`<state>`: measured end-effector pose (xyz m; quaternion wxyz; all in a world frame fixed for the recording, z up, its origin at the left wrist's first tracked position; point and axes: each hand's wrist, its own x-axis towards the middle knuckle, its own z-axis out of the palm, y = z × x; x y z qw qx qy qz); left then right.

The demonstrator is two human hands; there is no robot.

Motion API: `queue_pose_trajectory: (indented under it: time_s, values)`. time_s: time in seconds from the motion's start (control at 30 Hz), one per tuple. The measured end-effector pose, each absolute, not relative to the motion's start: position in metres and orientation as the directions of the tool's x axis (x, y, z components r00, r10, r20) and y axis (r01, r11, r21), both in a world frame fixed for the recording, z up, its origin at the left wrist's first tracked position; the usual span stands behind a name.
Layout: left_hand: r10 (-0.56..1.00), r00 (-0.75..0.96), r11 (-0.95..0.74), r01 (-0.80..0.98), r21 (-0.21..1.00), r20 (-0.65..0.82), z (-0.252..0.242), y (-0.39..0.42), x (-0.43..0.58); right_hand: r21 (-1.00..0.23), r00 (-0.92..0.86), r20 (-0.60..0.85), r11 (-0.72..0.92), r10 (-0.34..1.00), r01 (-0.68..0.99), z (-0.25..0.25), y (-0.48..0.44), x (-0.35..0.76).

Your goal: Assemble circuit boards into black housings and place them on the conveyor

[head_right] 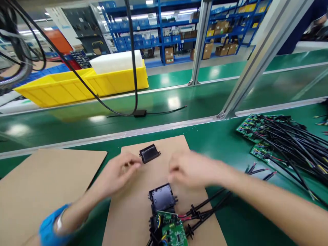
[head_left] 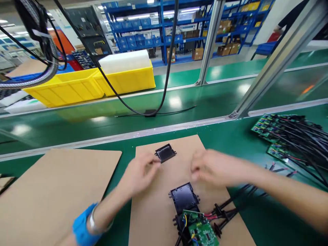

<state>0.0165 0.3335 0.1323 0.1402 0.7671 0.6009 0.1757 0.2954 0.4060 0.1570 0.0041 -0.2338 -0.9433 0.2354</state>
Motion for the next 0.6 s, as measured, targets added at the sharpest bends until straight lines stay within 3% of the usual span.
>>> queue_pose_trajectory:
  time_s: [0.1,0.2,0.33,0.47,0.53,0.6]
  values:
    - [0.957,0.29,-0.219,0.74,0.636,-0.008,0.136,0.286,0.044,-0.574,-0.89,-0.197,0.688,0.41,0.444,0.152,0.35,0.303]
    - [0.954,0.295,-0.17,0.656,0.735,-0.043,0.133,0.266,0.067,-0.605,-0.873,-0.214,0.643,0.438,0.47,0.145,0.329,0.306]
    - [0.937,0.347,-0.2,0.647,0.736,-0.05,0.135,0.258,0.084,-0.612,-0.891,-0.086,0.682,0.446,0.4,0.147,0.323,0.309]
    - [0.967,0.239,-0.106,0.689,0.717,-0.087,0.15,0.261,0.092,-0.587,-0.785,0.079,0.665,0.615,0.462,0.155,0.323,0.302]
    - [0.982,0.164,-0.064,0.759,0.648,-0.096,0.158,0.267,0.096,-0.514,-0.713,0.094,0.647,0.695,0.563,0.156,0.322,0.29]
    - [0.988,0.121,-0.044,0.827,0.561,-0.101,0.161,0.274,0.101,-0.331,-0.693,0.083,0.676,0.716,0.658,0.155,0.32,0.274]
